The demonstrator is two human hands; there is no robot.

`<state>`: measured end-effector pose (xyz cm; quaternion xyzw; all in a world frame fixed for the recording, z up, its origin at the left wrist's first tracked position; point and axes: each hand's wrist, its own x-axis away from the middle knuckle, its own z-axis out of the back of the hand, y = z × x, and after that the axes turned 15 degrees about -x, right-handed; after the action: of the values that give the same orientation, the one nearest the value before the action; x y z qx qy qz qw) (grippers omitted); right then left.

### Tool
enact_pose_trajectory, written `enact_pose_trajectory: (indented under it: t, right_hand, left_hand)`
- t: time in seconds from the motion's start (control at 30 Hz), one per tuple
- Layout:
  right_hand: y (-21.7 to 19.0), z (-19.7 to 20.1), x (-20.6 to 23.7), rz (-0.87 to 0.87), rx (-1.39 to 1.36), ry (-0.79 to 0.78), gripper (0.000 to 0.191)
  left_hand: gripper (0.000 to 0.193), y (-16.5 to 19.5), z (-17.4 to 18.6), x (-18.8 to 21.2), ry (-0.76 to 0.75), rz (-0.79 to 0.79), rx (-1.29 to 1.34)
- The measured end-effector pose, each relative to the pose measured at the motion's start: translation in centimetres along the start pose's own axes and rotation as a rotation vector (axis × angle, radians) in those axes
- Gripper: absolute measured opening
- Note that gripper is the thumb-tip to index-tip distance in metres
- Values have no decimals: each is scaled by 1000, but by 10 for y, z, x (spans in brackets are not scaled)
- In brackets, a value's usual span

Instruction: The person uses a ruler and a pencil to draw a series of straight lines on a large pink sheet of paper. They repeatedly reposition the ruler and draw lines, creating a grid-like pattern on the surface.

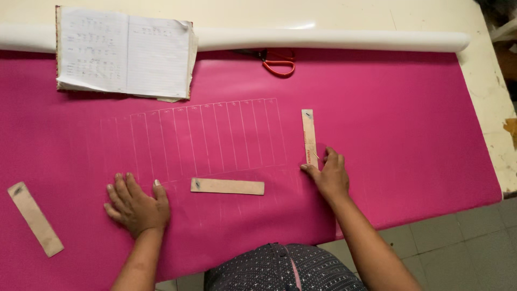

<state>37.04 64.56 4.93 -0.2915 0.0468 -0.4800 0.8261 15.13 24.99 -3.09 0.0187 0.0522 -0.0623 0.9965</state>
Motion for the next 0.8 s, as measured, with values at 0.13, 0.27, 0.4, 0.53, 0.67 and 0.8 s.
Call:
enact_pose_trajectory:
  t: [0.13, 0.27, 0.4, 0.53, 0.67, 0.8]
  right_hand:
    - [16, -1, -5, 15, -62, 17, 86]
    - [20, 4, -18, 84, -161, 27, 73]
    - [19, 9, -33, 48, -228, -103, 63]
    - [32, 10, -46, 72, -162, -219, 47]
    - [59, 16, -62, 183, -248, -192, 36]
    - [68, 29, -71, 121, -428, -201, 34]
  left_hand:
    - [77, 3, 10, -1, 0, 1, 28]
    - [79, 7, 23, -6, -18, 5, 38]
    - [80, 15, 40, -9, -37, 26, 37]
    - [79, 39, 42, 18, -163, 122, 60]
    - [87, 72, 34, 63, -170, 87, 42]
    - [92, 75, 27, 77, -155, 63, 39]
